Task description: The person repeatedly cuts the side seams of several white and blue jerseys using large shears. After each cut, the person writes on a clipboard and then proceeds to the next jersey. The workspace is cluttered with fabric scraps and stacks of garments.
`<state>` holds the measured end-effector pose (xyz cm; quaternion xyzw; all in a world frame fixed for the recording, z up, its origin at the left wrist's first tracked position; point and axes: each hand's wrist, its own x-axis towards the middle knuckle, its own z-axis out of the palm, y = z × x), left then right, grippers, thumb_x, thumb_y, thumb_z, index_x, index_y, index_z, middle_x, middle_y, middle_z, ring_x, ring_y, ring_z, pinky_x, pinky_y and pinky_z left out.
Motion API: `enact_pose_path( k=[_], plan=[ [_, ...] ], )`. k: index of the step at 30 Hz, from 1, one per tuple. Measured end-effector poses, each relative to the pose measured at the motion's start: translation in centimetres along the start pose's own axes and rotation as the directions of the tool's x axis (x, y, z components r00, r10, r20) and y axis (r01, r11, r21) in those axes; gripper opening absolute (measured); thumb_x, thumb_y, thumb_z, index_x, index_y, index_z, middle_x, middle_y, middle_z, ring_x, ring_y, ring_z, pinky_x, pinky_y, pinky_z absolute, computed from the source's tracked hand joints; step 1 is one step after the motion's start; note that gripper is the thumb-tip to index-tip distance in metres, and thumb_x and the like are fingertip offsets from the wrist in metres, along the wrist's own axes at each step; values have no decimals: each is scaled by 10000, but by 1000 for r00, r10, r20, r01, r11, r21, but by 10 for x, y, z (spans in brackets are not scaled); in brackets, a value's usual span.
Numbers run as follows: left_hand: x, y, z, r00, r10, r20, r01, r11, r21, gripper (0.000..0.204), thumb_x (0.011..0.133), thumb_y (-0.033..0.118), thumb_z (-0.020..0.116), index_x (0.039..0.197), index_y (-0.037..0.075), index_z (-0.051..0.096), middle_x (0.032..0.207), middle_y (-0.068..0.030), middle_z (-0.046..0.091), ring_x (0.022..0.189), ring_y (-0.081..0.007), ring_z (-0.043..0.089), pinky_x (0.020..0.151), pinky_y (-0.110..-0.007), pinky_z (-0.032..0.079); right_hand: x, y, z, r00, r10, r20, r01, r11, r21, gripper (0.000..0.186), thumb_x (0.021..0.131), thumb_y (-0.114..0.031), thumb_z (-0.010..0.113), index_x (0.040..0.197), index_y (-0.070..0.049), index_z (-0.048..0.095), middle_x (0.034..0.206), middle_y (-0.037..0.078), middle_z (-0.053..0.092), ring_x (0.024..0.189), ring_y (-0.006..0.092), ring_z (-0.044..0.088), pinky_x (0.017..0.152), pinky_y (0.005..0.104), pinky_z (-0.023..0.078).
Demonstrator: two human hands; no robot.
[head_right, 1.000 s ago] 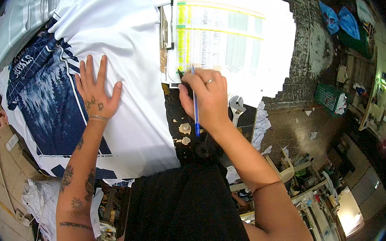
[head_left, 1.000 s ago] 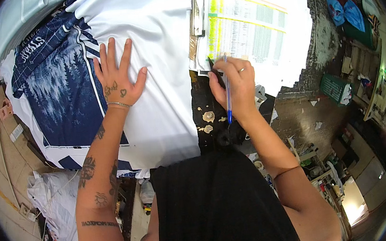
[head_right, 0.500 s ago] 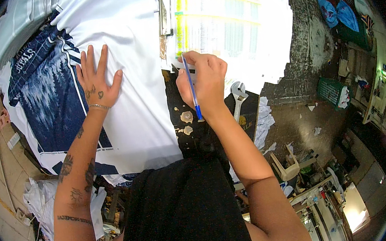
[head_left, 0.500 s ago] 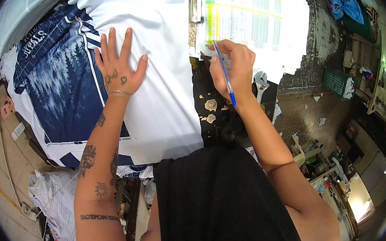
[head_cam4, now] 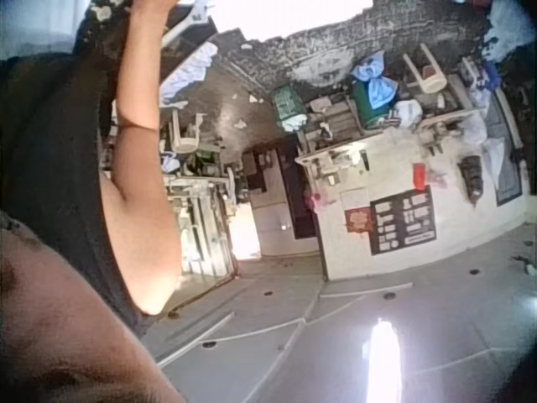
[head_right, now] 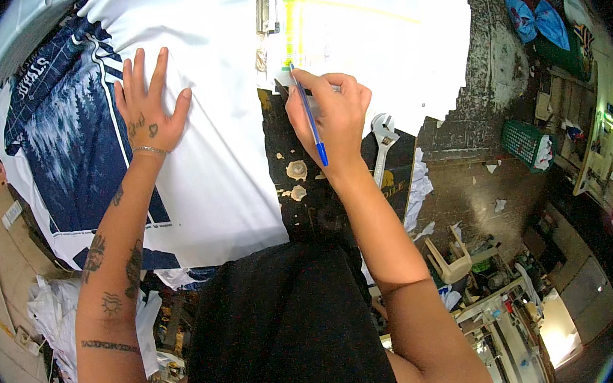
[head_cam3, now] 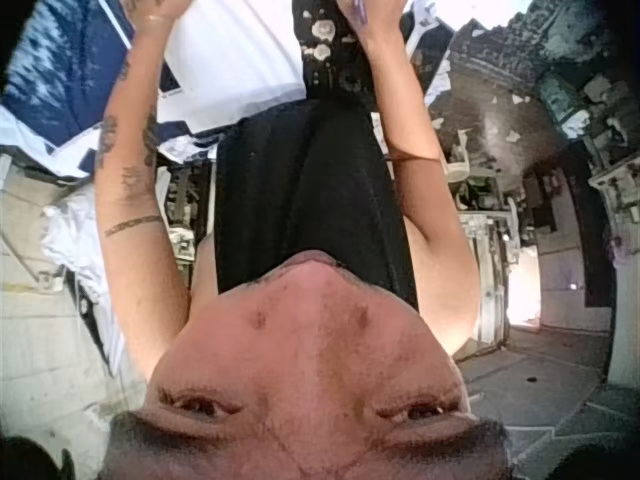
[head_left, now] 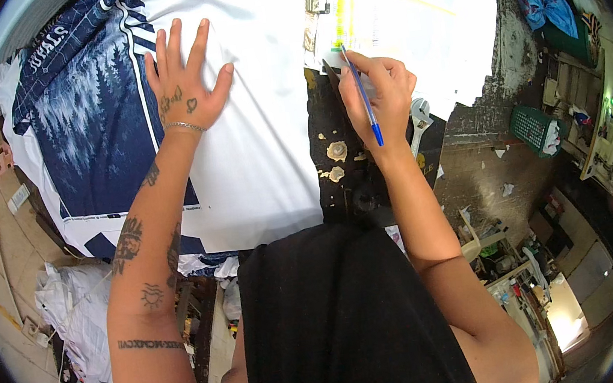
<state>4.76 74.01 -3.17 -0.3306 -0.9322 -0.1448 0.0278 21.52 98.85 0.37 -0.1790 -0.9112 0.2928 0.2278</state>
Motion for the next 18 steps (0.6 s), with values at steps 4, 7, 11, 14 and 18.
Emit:
enact_pose_path(
  k=[4, 7, 11, 14, 18],
  plan=[
    [-1, -1, 1, 1000, 2, -8, -2, 1000, -4, 766, 920, 516, 676, 1622, 308, 450, 1704, -142, 298, 1602, -397, 187, 1268, -647, 110, 2, 0, 1, 1000, -4, 5, 4, 1000, -9, 280, 821, -123, 826, 1096, -82, 795, 900, 54, 732, 916, 230, 635, 892, 390, 386],
    [-1, -1, 2, 1000, 7, -19, -7, 1000, -10, 764, 921, 515, 676, 1621, 311, 450, 1704, -142, 299, 1601, -397, 189, 1268, -648, 111, 6, 2, 3, 1000, -11, -6, 11, 1000, 1, 274, 825, -125, 823, 1095, -86, 794, 903, 48, 735, 904, 228, 630, 888, 390, 386],
    [-1, -1, 2, 1000, 14, -28, -15, 1000, -20, 763, 921, 513, 678, 1621, 314, 450, 1704, -143, 299, 1599, -400, 193, 1267, -651, 112, 13, 5, 6, 999, -32, -24, 32, 999, -6, 274, 832, -131, 818, 1102, -90, 790, 899, 44, 735, 889, 226, 624, 883, 390, 387],
    [0, -1, 2, 1000, 4, -14, -4, 1000, -12, 763, 918, 511, 680, 1619, 313, 453, 1703, -141, 300, 1597, -403, 197, 1267, -651, 114, 17, 6, 7, 999, -26, -24, 26, 1000, -10, 273, 839, -136, 812, 1106, -90, 789, 891, 46, 733, 889, 224, 622, 878, 388, 388],
    [0, 0, 1, 1000, 4, -15, -4, 1000, -9, 768, 907, 502, 688, 1615, 309, 460, 1697, -143, 307, 1592, -408, 204, 1264, -655, 125, 20, 5, 7, 999, 28, 15, -28, 1000, -10, 242, 877, -137, 789, 1114, -90, 804, 957, 63, 784, 932, 220, 652, 937, 384, 411]
  ],
)
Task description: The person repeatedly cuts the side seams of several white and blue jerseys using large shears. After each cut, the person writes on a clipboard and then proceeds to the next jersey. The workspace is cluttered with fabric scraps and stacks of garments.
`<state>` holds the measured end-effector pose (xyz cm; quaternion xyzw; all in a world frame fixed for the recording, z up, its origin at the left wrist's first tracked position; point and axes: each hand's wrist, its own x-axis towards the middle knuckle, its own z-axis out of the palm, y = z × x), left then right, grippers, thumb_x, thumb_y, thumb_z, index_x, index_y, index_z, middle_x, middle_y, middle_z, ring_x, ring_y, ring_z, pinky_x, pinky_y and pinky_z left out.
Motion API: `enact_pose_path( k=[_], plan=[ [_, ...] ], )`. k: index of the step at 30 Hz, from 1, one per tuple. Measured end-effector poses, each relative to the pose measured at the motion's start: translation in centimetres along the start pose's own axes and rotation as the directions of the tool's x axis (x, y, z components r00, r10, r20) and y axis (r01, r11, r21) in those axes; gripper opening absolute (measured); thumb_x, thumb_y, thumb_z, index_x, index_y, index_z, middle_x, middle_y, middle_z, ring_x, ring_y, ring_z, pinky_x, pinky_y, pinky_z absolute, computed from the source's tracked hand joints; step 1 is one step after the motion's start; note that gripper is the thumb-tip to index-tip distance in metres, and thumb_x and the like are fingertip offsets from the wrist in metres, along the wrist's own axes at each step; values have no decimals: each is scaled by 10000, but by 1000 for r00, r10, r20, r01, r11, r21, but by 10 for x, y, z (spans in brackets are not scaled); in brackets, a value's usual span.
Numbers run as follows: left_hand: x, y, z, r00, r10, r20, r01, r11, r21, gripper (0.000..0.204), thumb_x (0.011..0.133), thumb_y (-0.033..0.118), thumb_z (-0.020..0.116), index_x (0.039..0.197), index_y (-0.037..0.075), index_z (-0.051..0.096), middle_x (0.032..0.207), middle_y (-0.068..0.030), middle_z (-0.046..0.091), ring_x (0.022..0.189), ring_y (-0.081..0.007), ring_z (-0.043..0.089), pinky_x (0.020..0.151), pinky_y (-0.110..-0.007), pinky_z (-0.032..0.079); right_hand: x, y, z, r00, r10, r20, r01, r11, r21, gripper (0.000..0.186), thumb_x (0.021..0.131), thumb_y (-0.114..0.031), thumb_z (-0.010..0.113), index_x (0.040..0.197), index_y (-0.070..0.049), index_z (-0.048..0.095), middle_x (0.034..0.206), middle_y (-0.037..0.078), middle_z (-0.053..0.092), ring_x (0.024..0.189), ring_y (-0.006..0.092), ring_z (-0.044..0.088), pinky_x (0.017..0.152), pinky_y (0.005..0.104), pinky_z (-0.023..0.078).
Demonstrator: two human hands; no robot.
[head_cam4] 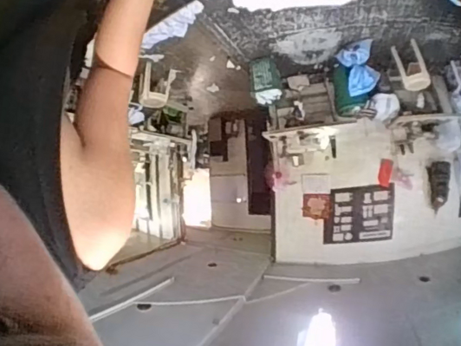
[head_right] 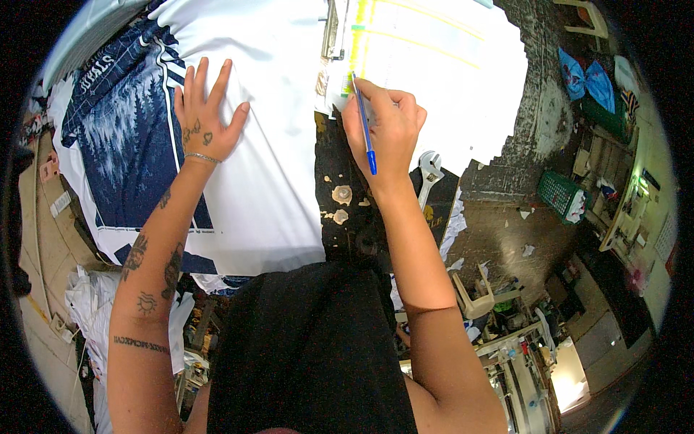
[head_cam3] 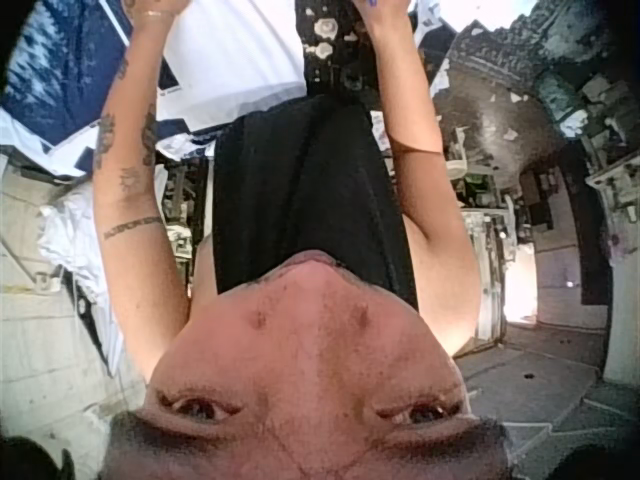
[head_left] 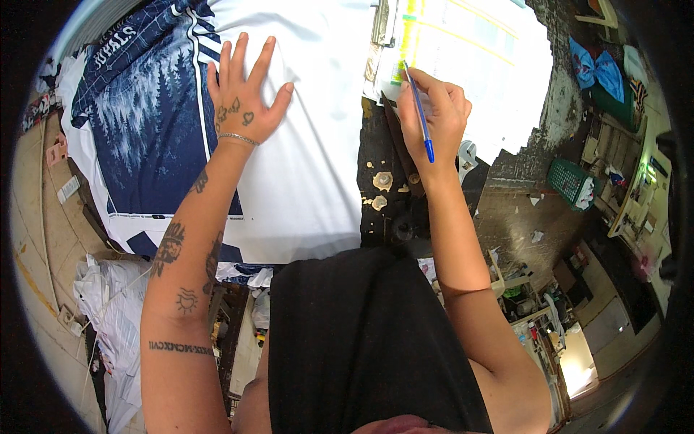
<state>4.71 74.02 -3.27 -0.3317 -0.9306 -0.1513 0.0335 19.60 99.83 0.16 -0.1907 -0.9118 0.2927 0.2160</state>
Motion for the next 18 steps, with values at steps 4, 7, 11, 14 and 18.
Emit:
enact_pose_path(
  k=[4, 7, 11, 14, 18],
  plan=[
    [1, 0, -1, 1000, -3, 9, 3, 1000, 13, 779, 897, 501, 695, 1613, 304, 463, 1694, -146, 310, 1590, -413, 209, 1259, -663, 134, 6, 0, 2, 1000, -5, -23, 6, 1000, 13, 269, 848, -136, 805, 1112, -85, 799, 870, 57, 729, 891, 229, 621, 869, 388, 392],
    [1, 1, -2, 1000, -5, 14, 4, 1000, 6, 784, 893, 500, 696, 1614, 301, 463, 1693, -147, 311, 1588, -414, 213, 1256, -669, 135, 11, 1, 4, 1000, -15, -26, 15, 1000, 3, 279, 851, -138, 805, 1125, -85, 799, 863, 59, 730, 886, 229, 618, 867, 386, 392],
    [1, 0, -2, 1000, -11, 28, 11, 1000, 13, 786, 892, 492, 697, 1616, 298, 462, 1693, -148, 311, 1585, -416, 218, 1252, -675, 137, 17, 4, 7, 997, -53, -48, 53, 999, -13, 286, 857, -147, 805, 1136, -87, 800, 854, 59, 731, 877, 227, 613, 866, 381, 390],
    [2, 1, -2, 1000, -11, 27, 11, 1000, 17, 789, 892, 491, 697, 1619, 297, 458, 1694, -149, 310, 1585, -419, 219, 1251, -676, 140, 21, 6, 9, 998, -43, -52, 43, 999, -9, 281, 865, -161, 800, 1136, -89, 800, 855, 53, 734, 877, 228, 611, 871, 382, 389],
    [2, 0, -3, 1000, -6, 25, 6, 1000, 12, 789, 892, 494, 696, 1618, 295, 460, 1695, -150, 310, 1583, -423, 222, 1248, -679, 141, 25, 7, 9, 998, -30, -49, 30, 1000, 3, 275, 874, -178, 791, 1135, -91, 800, 865, 45, 740, 879, 230, 610, 880, 390, 388]
  ],
)
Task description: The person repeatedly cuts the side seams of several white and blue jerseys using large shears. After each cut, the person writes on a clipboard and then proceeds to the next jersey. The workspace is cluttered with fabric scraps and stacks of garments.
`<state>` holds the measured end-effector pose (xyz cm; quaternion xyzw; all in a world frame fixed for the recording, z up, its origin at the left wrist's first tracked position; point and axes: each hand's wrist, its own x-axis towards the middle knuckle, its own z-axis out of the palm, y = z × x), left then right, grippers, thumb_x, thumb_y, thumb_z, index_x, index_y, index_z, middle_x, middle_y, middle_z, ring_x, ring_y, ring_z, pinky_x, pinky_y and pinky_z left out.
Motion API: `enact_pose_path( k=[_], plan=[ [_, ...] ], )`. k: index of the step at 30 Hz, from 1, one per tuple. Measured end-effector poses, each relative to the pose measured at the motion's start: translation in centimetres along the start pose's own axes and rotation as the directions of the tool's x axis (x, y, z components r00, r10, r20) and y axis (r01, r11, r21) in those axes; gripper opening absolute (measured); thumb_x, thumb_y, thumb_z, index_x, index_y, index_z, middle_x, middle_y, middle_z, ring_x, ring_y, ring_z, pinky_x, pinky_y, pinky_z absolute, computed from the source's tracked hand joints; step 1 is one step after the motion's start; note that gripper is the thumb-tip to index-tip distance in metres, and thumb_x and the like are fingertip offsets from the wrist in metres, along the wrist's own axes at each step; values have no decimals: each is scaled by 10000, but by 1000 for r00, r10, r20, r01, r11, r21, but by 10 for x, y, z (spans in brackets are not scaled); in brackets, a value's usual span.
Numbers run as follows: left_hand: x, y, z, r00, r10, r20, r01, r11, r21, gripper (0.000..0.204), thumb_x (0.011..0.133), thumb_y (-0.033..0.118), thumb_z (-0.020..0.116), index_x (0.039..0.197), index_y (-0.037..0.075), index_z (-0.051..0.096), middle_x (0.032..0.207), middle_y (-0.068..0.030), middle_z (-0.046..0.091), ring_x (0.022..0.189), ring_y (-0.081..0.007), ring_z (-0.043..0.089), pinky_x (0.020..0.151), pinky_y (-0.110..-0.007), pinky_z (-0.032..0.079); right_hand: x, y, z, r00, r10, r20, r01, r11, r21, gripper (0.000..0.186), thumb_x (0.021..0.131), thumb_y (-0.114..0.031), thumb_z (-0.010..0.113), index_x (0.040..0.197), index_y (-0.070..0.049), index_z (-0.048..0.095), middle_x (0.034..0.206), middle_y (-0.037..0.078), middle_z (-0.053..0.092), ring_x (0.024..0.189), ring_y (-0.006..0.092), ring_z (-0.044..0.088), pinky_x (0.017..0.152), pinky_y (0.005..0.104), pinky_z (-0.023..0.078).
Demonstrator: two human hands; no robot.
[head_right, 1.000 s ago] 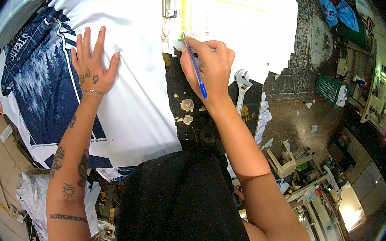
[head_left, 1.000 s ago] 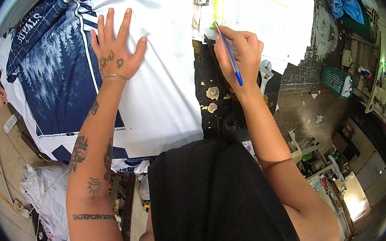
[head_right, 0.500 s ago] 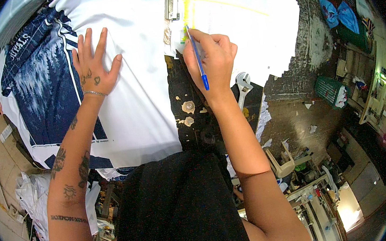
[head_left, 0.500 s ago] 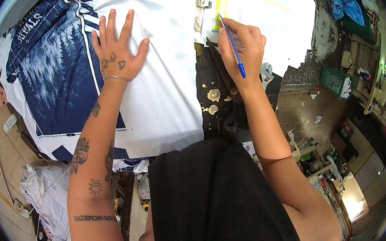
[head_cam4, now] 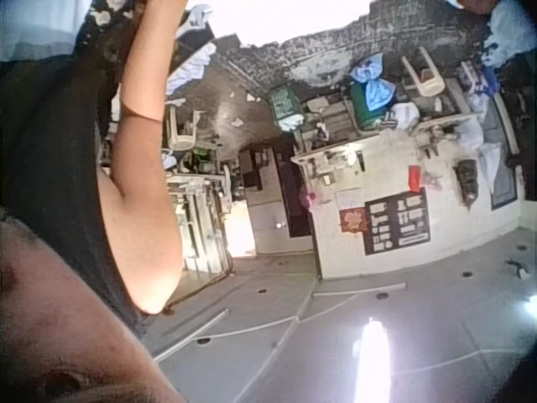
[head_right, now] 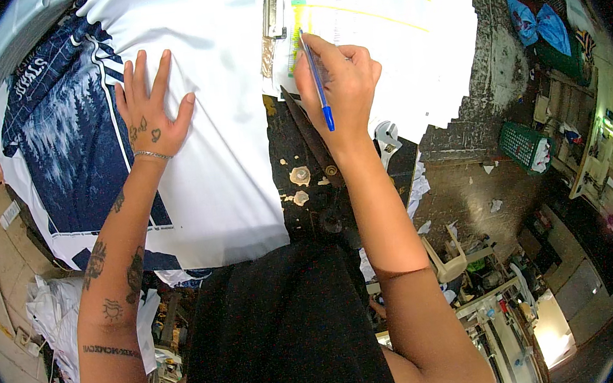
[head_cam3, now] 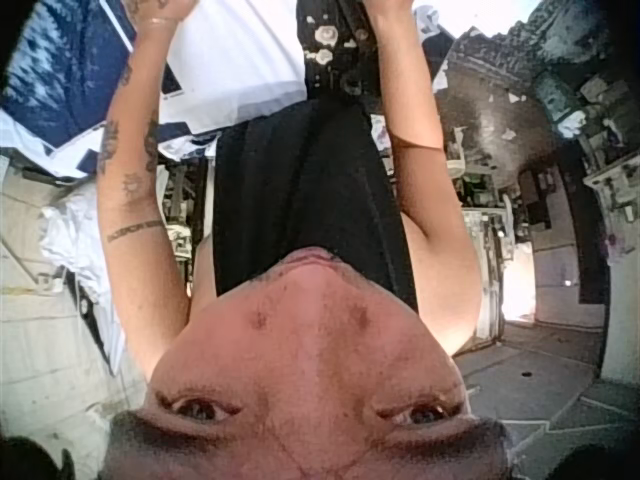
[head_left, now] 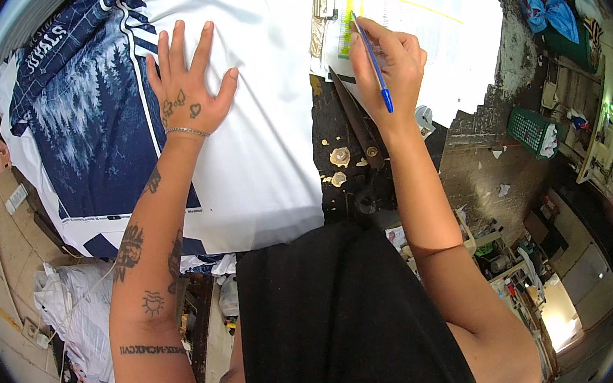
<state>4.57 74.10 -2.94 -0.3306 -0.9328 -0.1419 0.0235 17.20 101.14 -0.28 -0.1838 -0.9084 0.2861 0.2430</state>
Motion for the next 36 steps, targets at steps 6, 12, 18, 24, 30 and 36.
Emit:
enact_pose_path(
  k=[6, 12, 18, 24, 30, 36],
  plan=[
    [0, 0, 1, 1000, -1, -1, 1, 1000, -12, 789, 891, 496, 697, 1618, 297, 463, 1702, -157, 301, 1585, -425, 220, 1249, -680, 137, 2, 0, 0, 1000, 13, -1, -13, 1000, -1, 275, 855, -184, 791, 1115, -96, 806, 878, 50, 748, 894, 232, 621, 898, 397, 388],
    [0, 0, 1, 1000, -8, 7, 8, 1000, -14, 795, 889, 494, 700, 1621, 298, 458, 1703, -156, 300, 1591, -421, 208, 1252, -679, 130, 3, 1, -3, 1000, -16, -2, 16, 1000, -2, 265, 836, -186, 784, 1086, -102, 812, 894, 48, 755, 921, 233, 633, 916, 401, 384],
    [0, 0, 0, 1000, -6, 6, 6, 1000, -20, 796, 889, 492, 701, 1622, 301, 454, 1704, -152, 298, 1594, -415, 202, 1254, -679, 128, 9, 5, 2, 999, -39, -19, 39, 999, -14, 257, 842, -203, 784, 1077, -103, 808, 916, 34, 762, 911, 228, 625, 908, 402, 374],
    [0, -1, 2, 1000, -1, -3, 1, 1000, -7, 790, 890, 500, 693, 1618, 300, 462, 1702, -155, 301, 1592, -415, 208, 1253, -677, 131, 12, 8, 4, 999, -35, -9, 35, 999, -10, 264, 846, -217, 788, 1084, -104, 807, 920, 31, 766, 913, 227, 617, 907, 400, 370],
    [0, -1, 1, 1000, -9, 10, 9, 1000, 1, 793, 891, 515, 685, 1620, 303, 460, 1704, -156, 298, 1595, -412, 205, 1255, -673, 130, 17, 9, 6, 999, -48, -24, 48, 999, -5, 266, 847, -220, 786, 1085, -104, 810, 923, 39, 768, 908, 228, 616, 904, 397, 370],
    [-1, -1, 2, 1000, -6, 7, 6, 1000, -4, 789, 893, 508, 686, 1621, 306, 459, 1707, -152, 295, 1597, -411, 200, 1257, -671, 127, 19, 12, 8, 999, -28, -34, 29, 1000, 11, 260, 833, -211, 785, 1070, -106, 814, 865, 54, 740, 907, 228, 616, 899, 400, 374]
  ],
)
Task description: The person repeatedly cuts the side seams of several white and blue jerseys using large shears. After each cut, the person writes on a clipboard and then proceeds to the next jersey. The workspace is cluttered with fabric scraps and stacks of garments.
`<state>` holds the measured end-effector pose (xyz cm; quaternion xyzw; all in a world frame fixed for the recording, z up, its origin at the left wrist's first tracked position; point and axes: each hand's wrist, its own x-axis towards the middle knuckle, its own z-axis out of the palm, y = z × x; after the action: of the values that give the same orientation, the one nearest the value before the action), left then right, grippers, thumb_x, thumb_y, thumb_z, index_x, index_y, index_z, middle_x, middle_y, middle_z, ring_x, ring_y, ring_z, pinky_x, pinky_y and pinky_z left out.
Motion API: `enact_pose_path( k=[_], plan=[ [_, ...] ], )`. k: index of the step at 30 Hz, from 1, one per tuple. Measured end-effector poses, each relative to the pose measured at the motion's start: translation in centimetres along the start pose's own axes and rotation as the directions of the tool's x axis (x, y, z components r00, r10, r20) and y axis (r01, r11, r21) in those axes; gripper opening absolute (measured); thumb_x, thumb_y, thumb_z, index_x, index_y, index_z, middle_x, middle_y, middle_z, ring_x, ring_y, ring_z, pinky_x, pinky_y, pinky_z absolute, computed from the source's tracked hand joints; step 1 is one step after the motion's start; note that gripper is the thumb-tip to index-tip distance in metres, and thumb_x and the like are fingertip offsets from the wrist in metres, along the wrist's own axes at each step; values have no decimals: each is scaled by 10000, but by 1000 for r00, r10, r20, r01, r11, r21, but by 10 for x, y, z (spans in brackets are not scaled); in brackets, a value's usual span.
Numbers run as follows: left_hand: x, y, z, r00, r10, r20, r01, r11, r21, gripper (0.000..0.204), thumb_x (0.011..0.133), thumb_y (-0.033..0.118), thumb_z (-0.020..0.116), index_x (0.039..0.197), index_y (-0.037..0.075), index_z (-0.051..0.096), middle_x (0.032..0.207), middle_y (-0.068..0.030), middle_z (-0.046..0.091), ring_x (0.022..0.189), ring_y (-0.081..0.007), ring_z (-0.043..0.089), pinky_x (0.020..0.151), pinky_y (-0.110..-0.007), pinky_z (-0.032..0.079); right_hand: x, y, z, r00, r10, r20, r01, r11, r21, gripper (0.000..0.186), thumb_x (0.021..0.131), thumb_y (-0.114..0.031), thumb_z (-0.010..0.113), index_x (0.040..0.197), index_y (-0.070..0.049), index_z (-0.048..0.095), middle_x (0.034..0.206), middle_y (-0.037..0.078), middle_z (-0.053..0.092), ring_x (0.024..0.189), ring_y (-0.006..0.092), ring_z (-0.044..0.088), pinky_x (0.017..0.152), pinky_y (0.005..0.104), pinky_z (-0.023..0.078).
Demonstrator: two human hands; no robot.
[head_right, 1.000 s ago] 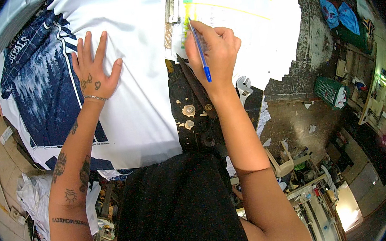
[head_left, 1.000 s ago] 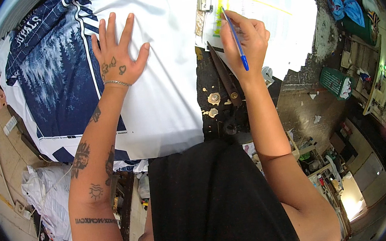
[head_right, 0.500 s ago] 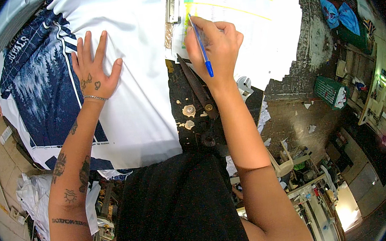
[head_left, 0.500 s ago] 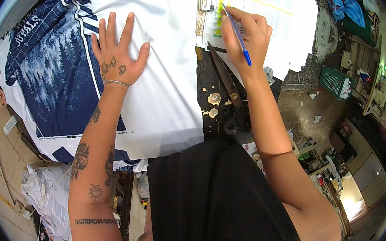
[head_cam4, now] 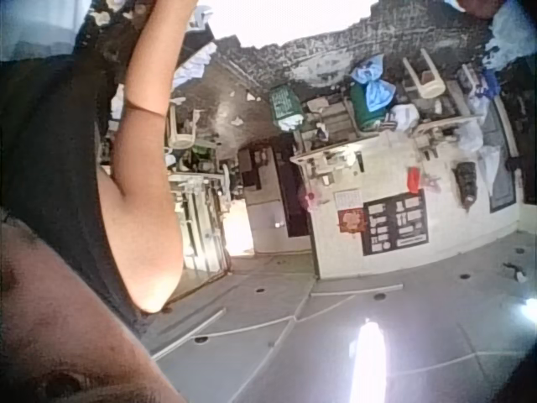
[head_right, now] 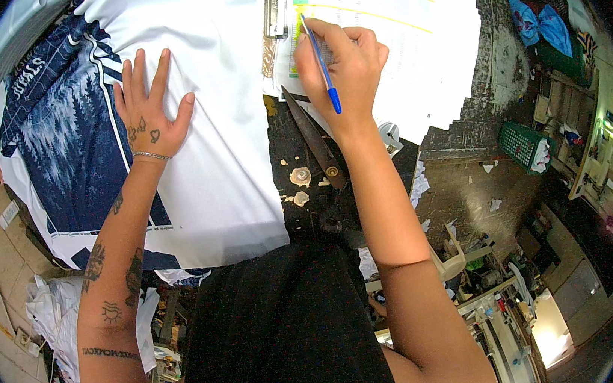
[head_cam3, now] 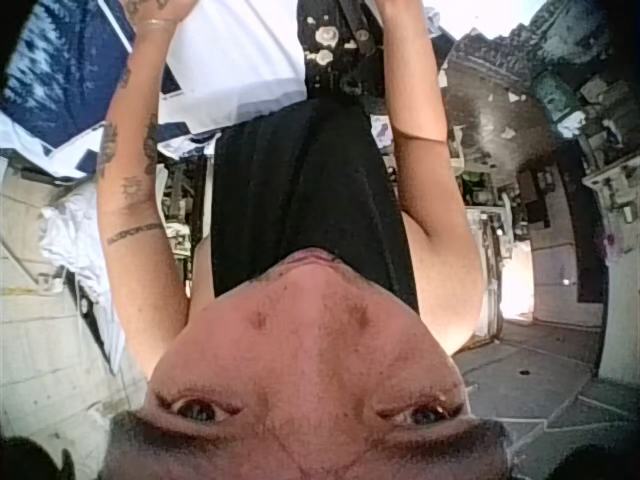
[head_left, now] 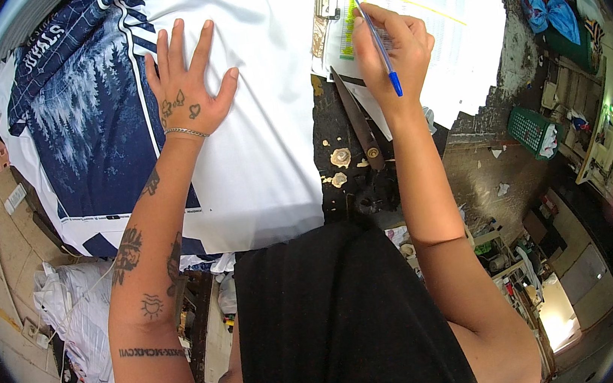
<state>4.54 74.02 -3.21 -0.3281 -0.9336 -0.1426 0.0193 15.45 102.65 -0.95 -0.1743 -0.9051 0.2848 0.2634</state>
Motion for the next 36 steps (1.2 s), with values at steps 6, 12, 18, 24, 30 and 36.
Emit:
enact_pose_path(
  k=[6, 12, 18, 24, 30, 36],
  plan=[
    [0, 1, -2, 1000, 1, 9, -1, 1000, 5, 792, 893, 507, 687, 1621, 295, 460, 1707, -158, 292, 1595, -418, 200, 1255, -675, 132, 4, 0, 0, 1000, 8, 11, -8, 1000, 10, 303, 898, -217, 745, 1169, -86, 783, 973, 83, 772, 947, 249, 629, 950, 402, 384],
    [2, 2, -4, 1000, -4, 22, 4, 1000, 12, 796, 891, 494, 697, 1620, 277, 463, 1700, -171, 296, 1588, -431, 210, 1249, -682, 139, -19, 17, -50, 984, 136, -116, -152, 979, -137, 470, 1052, -241, 621, 1439, 16, 554, 1421, 282, 620, 1304, 416, 569, 1122, 500, 416],
    [-1, 2, -3, 1000, -9, 21, 9, 1000, 7, 799, 902, 513, 691, 1626, 279, 450, 1704, -169, 290, 1591, -424, 204, 1251, -678, 130, -61, 59, -81, 859, 500, -112, -495, 751, -438, 581, 944, -404, 774, 1267, 6, 518, 1626, 407, 319, 1573, 522, 199, 1242, 689, 101],
    [1, -1, -6, 998, -17, 52, 20, 999, -46, 773, 935, 556, 666, 1623, 273, 458, 1718, -156, 274, 1608, -404, 169, 1265, -653, 89, -44, 48, -80, 913, 390, -120, -403, 819, -408, 353, 998, -209, 687, 1223, -10, 502, 1597, 292, 445, 1570, 513, 201, 1225, 731, 32],
    [22, 28, -43, 968, -231, 96, 245, 951, -186, 640, 956, 428, 727, 1546, 238, 565, 1680, -138, 374, 1605, -394, 188, 1268, -644, 39, -23, 21, -103, 929, 348, -124, -369, 856, -362, 207, 966, -89, 659, 1115, -9, 541, 1377, 279, 618, 1532, 503, 295, 1240, 668, 118],
    [63, 103, -81, 952, -129, 279, 301, 215, -929, 582, 973, 356, 761, 1436, 34, 615, 1302, -136, 677, 1161, -223, 671, 1010, -366, 536, -17, -46, -66, 972, 224, -75, -162, 863, 478, 195, 873, 55, 637, 1028, -34, 559, 1141, 221, 686, 1174, 416, 614, 1024, 463, 469]
  ],
)
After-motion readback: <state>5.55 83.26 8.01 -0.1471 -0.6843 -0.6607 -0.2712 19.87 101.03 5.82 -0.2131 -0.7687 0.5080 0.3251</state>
